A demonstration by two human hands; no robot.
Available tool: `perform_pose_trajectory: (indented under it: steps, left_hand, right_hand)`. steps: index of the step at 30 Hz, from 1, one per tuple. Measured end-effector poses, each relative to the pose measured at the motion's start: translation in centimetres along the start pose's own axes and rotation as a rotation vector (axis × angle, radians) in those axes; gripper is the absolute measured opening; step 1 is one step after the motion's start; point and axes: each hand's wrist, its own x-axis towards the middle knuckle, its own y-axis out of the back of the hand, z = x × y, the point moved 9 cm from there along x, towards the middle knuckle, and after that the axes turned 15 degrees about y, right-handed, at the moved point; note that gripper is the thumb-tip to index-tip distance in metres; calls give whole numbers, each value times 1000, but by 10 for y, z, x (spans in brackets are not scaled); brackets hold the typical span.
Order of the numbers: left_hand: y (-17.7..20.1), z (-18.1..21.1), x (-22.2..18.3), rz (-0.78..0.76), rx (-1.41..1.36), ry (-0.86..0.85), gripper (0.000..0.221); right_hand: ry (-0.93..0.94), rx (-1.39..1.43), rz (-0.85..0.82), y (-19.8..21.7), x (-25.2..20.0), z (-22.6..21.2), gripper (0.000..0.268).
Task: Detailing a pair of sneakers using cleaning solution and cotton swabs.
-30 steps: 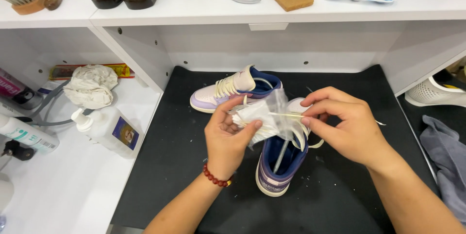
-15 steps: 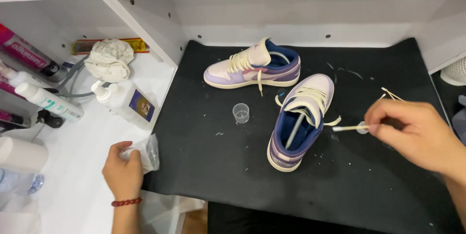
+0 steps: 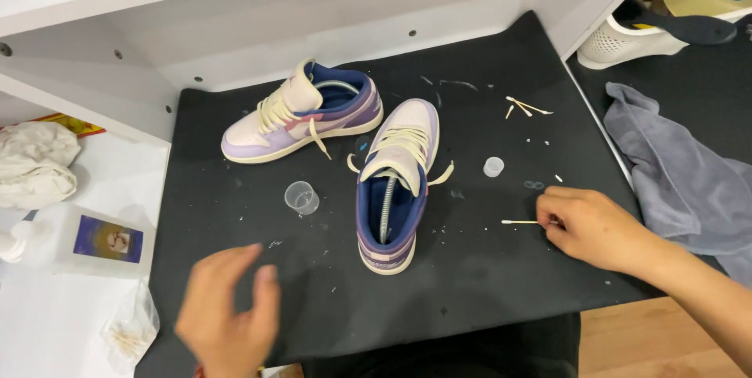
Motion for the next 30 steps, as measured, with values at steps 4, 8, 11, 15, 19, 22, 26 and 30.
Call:
perform_pose_trajectory:
  steps: [4, 8, 11, 15, 19, 22, 26, 30]
  left_hand:
    - [-71, 122, 10, -487, -197, -271, 50]
    - [-137, 156, 9, -621, 3, -312, 70]
    - [-163, 158, 1, -631, 251, -422, 81]
    - [-156, 160, 2, -551, 227, -510, 76]
    - [-142, 155, 9, -513, 152, -471, 71]
    - [-139, 138, 19, -546, 199, -340, 66]
    - [-131, 114, 45, -517, 173, -182, 58]
    - [-122, 83, 67, -479, -53, 173, 47]
  right_hand:
    - [203, -42, 34, 36, 22, -34, 31]
    - [80, 98, 173, 62, 50, -19, 14]
    - [152, 669, 388, 47, 65, 8, 10]
    - [93, 758, 504, 25, 69, 37, 9]
    - [-20, 797, 505, 10, 67, 63, 7]
    - [-18, 879, 523, 6, 66, 68, 6]
    - [-18, 888, 552, 13, 62, 65, 6]
    - [-12, 884, 604, 17, 60, 65, 6]
